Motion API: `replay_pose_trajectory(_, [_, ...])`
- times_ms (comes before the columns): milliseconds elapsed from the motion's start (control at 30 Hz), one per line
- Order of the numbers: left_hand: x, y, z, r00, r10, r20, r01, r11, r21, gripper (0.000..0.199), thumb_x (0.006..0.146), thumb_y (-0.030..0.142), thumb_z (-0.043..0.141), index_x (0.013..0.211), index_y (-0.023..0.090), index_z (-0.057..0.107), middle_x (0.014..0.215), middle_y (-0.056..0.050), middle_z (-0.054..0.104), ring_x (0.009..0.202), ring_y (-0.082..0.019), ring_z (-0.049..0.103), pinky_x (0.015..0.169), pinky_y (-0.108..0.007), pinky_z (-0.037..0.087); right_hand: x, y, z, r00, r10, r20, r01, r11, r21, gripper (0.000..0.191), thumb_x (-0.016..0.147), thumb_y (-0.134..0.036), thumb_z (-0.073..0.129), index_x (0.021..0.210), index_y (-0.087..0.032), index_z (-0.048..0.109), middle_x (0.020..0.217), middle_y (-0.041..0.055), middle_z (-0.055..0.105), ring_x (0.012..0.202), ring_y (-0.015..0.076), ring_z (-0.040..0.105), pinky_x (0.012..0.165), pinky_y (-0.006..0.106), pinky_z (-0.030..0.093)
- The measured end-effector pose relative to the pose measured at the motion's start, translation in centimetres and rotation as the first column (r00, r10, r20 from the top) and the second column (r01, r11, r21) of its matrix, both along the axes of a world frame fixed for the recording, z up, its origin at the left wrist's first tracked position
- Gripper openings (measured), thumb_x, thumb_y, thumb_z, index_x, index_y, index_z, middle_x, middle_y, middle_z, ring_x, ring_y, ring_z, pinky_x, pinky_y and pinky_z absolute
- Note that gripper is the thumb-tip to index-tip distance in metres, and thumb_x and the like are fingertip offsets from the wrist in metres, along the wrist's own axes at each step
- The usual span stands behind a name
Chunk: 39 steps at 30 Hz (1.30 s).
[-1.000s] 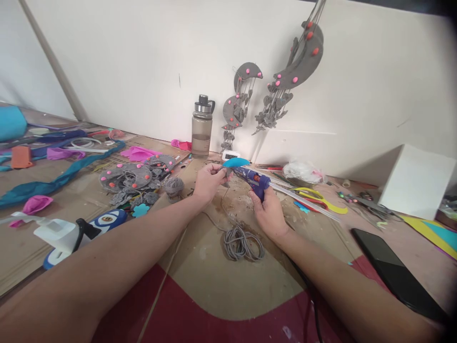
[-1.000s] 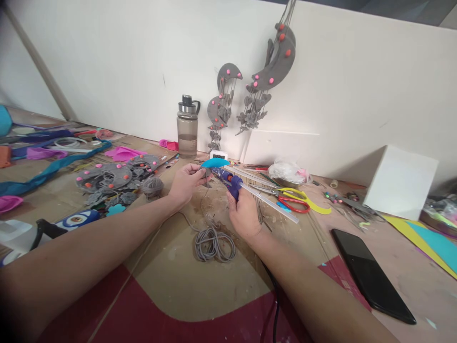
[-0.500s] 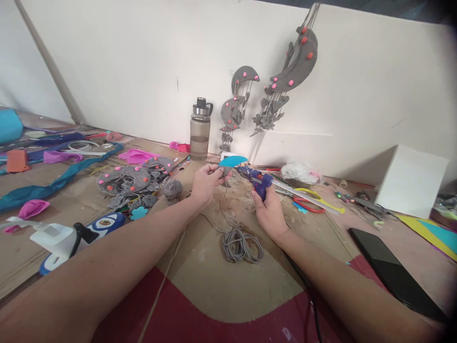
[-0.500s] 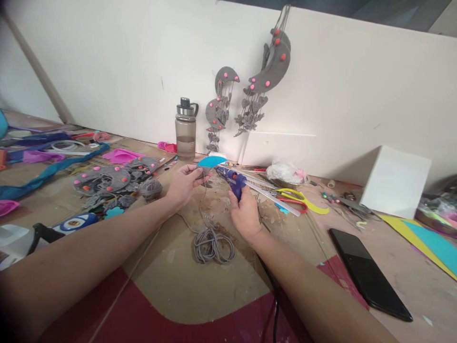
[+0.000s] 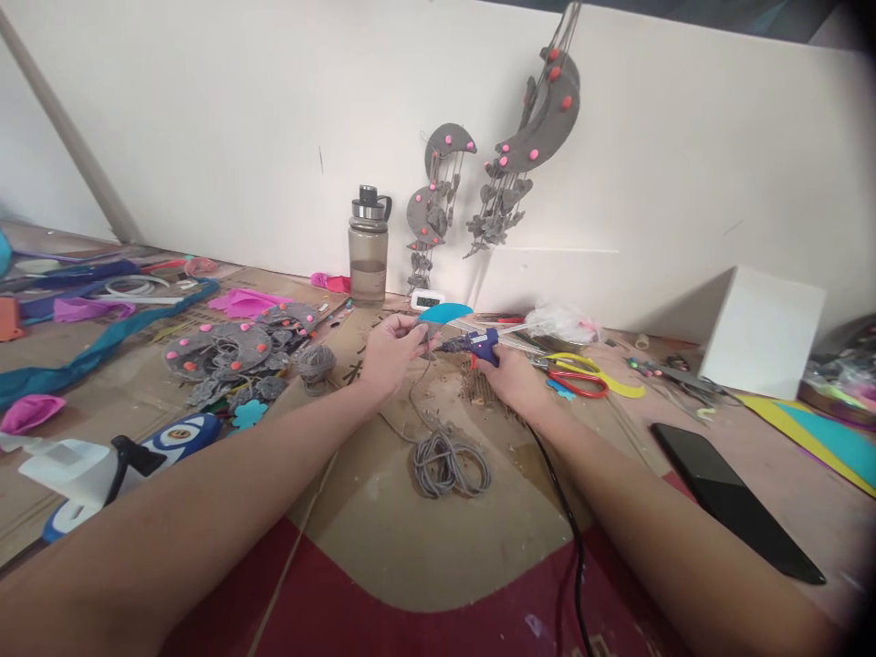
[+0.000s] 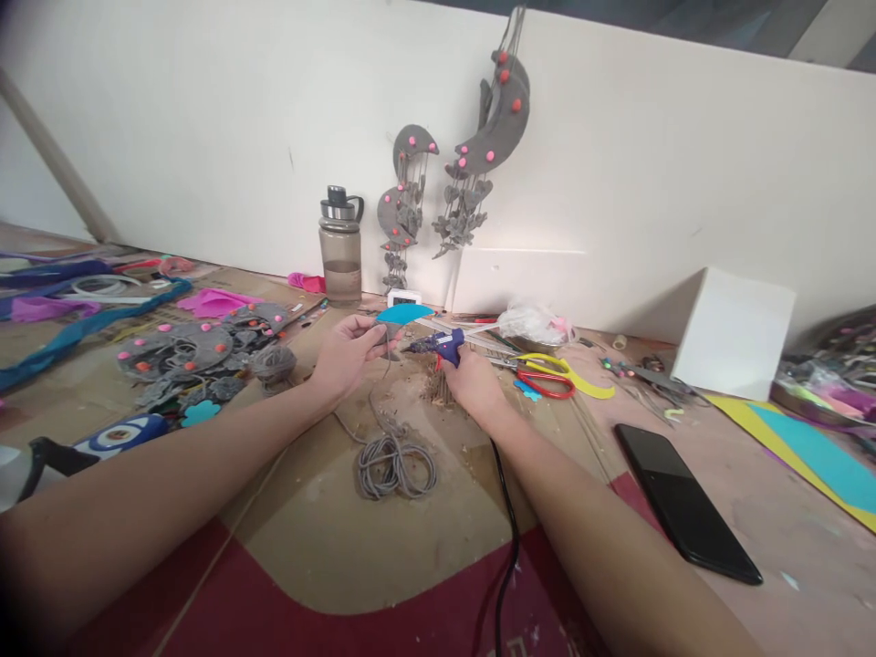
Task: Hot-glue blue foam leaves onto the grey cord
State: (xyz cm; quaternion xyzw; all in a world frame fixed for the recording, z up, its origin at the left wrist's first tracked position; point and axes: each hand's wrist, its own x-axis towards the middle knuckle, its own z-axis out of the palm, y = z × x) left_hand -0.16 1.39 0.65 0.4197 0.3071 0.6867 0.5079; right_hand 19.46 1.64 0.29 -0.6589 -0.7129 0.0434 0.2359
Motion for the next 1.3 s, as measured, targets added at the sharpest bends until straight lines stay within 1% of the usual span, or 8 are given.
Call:
replay_pose_trajectory(133, [0.2,-0.3,-0.1,0.998,0.019,-0.063,-0.017,1.000,0.023,0.016,0.069,0.024,0.070,0.076,0.014,0.059,0.075,-0.003,0.069,0.072,-0.014,0.067,0.080,-0.036,0.056,-0.6,-1.0,0.0,0.999,-0.036,-0.009,0.037,0.962,0.270,0.020,0.077,-0.031,0.059,0.087,-0.015,0.052,0.103,0.0182,0.056,0.103,0.0304,0.051,0.089,0.044,0.040])
replay_pose_trajectory(233, [0.2,-0.3,-0.3,0.984,0.062,-0.167,-0.050,0.996,0.075,0.014,0.071,0.026,0.069,0.076,0.016,0.060,0.075,-0.002,0.068,0.073,-0.015,0.066,0.077,-0.033,0.054,-2.8,-2.1,0.3,0.928,0.200,-0.316,-0.101,0.947,0.305,0.017,0.079,-0.030,0.054,0.088,-0.019,0.045,0.095,0.0100,0.056,0.091,0.0230,0.053,0.085,0.041,0.044])
replay_pose_trajectory(300, [0.2,-0.3,-0.5,0.961,0.113,-0.252,-0.080,0.987,0.139,0.012,0.072,0.026,0.068,0.076,0.017,0.062,0.075,-0.002,0.068,0.073,-0.014,0.064,0.076,-0.029,0.052,-4.7,-2.6,0.3,0.743,0.311,-0.592,-0.222,0.950,0.219,0.025,0.076,-0.034,0.057,0.091,-0.021,0.042,0.093,0.0053,0.058,0.083,0.0183,0.056,0.082,0.038,0.047])
replay_pose_trajectory(400, [0.3,-0.6,-0.7,0.923,0.181,-0.338,-0.118,0.973,0.200,0.008,0.072,0.025,0.069,0.075,0.018,0.065,0.074,-0.001,0.067,0.071,-0.013,0.060,0.072,-0.025,0.049,-6.9,-2.9,0.0,0.398,0.267,-0.877,-0.338,0.932,0.131,0.039,0.067,-0.031,0.066,0.092,-0.023,0.037,0.093,0.0021,0.061,0.083,0.0161,0.060,0.081,0.035,0.049])
replay_pose_trajectory(500, [0.4,-0.9,-0.7,0.918,0.173,-0.356,-0.113,0.976,0.184,0.009,0.072,0.025,0.069,0.077,0.019,0.067,0.073,-0.001,0.066,0.069,-0.013,0.058,0.069,-0.024,0.047,-7.6,-3.0,-0.1,0.214,0.180,-0.960,-0.418,0.905,0.077,0.043,0.063,-0.030,0.069,0.090,-0.024,0.037,0.079,-0.0026,0.062,0.067,0.0131,0.058,0.070,0.031,0.050])
replay_pose_trajectory(667, [0.7,-1.0,-0.4,0.974,0.032,-0.226,-0.006,0.994,0.114,0.014,0.071,0.028,0.069,0.077,0.016,0.062,0.079,-0.002,0.066,0.077,-0.015,0.062,0.078,-0.031,0.053,-6.3,-3.2,0.6,0.365,0.266,-0.892,-0.350,0.927,0.133,0.021,0.076,-0.039,0.059,0.082,-0.022,0.049,0.070,-0.0047,0.051,0.053,0.0081,0.039,0.047,0.020,0.036])
replay_pose_trajectory(867, [1.0,-1.5,0.0,0.991,-0.054,-0.126,0.061,0.997,0.052,0.021,0.071,0.030,0.070,0.079,0.014,0.060,0.084,-0.003,0.065,0.083,-0.016,0.064,0.081,-0.038,0.056,-5.2,-2.7,0.4,0.551,0.364,-0.751,-0.254,0.930,0.264,0.013,0.081,-0.034,0.053,0.081,-0.021,0.053,0.072,-0.0026,0.051,0.062,0.0110,0.041,0.055,0.023,0.036])
replay_pose_trajectory(1300, [1.2,-1.5,-0.2,0.998,-0.053,-0.030,0.053,0.999,-0.004,0.016,0.072,0.027,0.069,0.074,0.016,0.057,0.078,-0.002,0.066,0.076,-0.016,0.068,0.081,-0.042,0.058,-5.0,-2.7,0.7,0.621,0.341,-0.705,-0.152,0.935,0.319,0.014,0.082,-0.031,0.053,0.076,-0.019,0.056,0.072,-0.0006,0.061,0.065,0.0129,0.050,0.065,0.027,0.040])
